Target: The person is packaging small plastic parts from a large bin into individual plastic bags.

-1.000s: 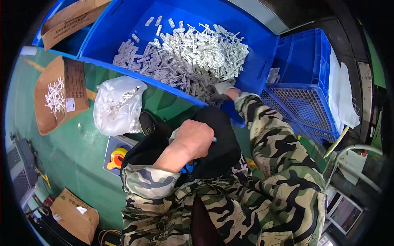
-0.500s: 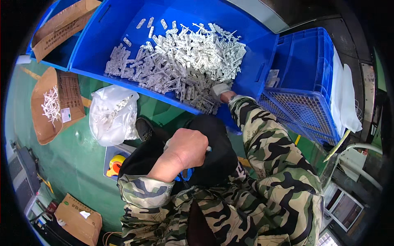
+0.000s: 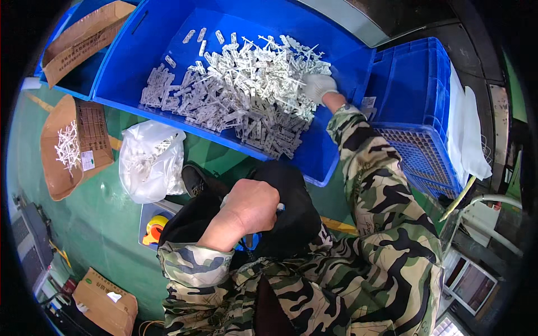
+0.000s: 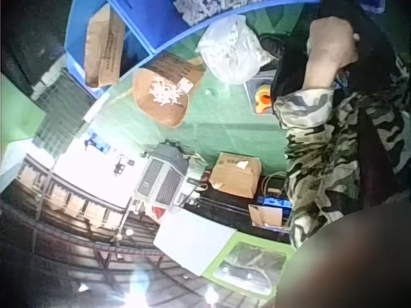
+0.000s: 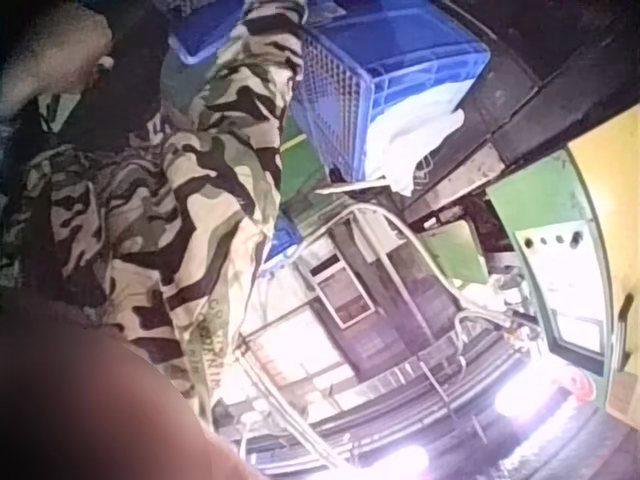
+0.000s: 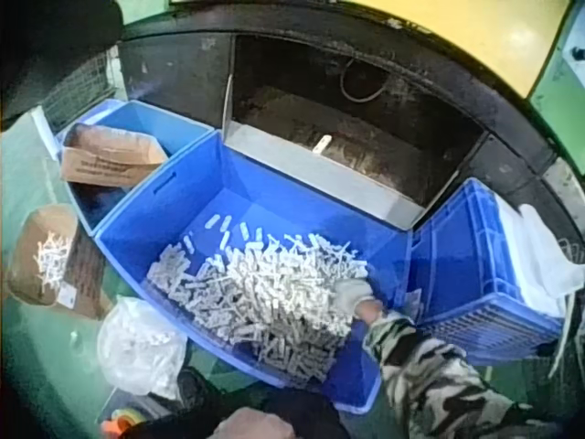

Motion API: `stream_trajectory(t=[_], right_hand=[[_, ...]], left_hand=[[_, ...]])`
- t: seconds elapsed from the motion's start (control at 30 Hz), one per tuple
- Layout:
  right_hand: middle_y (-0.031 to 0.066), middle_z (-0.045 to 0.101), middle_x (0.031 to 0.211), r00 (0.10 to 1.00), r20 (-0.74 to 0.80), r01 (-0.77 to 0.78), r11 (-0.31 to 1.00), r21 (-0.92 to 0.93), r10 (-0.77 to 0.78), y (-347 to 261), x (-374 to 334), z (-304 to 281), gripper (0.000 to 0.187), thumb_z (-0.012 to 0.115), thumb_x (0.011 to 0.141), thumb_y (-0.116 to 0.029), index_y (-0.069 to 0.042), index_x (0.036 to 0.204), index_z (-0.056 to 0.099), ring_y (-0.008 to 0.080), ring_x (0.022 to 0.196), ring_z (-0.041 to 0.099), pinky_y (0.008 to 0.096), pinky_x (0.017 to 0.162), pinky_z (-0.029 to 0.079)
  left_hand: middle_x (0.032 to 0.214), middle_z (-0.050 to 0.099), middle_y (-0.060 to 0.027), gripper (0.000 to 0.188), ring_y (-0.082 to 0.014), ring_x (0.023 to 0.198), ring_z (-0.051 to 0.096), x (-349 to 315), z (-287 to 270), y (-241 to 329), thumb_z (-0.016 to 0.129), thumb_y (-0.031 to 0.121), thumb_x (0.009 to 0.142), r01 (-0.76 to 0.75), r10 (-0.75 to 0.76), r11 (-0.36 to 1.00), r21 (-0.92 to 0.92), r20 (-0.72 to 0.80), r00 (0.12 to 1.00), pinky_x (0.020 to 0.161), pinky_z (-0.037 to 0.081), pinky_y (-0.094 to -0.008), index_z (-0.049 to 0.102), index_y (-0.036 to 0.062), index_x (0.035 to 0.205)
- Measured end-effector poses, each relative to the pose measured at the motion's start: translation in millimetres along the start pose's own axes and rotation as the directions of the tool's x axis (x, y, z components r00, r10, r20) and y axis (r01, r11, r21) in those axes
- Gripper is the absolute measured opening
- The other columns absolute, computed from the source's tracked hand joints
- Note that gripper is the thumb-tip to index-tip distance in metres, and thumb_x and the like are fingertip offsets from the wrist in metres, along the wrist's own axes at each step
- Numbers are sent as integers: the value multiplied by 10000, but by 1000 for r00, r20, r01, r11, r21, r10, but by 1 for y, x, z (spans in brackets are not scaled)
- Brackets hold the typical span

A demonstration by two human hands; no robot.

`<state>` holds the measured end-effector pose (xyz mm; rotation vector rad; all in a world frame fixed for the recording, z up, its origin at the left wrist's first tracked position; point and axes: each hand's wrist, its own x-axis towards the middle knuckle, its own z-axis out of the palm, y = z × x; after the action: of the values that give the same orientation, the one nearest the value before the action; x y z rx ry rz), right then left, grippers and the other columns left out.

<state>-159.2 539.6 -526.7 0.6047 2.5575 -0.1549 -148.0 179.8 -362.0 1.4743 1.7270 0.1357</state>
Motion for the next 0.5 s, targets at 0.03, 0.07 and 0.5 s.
stream_trajectory(t=[0.03,0.07,0.5], right_hand=[[205,736,1111,1000,4,30,1000,10,-30,-11,8,9,376,663,843,-247,-108,1187,728,383,1027,717,484,907,562],[207,733,1113,999,-45,-36,990,-138,30,37,10,21,332,649,838,-215,-90,1133,734,392,1045,709,493,909,558],[254,741,1066,989,17,149,964,-221,-149,24,49,111,291,657,817,-149,-22,1057,760,404,993,739,478,865,593]], left_hand=[[756,725,-138,196,-342,776,730,-5,3,-6,729,275,753,31,-31,999,-6,4,1000,711,575,-441,774,84,747],[761,726,-137,196,-340,783,731,6,0,3,728,274,750,-17,17,1000,-7,-2,1000,713,576,-440,773,83,747],[788,730,-147,190,-340,819,731,-5,1,-12,720,247,748,68,-64,996,-61,60,996,721,576,-439,761,61,747]])
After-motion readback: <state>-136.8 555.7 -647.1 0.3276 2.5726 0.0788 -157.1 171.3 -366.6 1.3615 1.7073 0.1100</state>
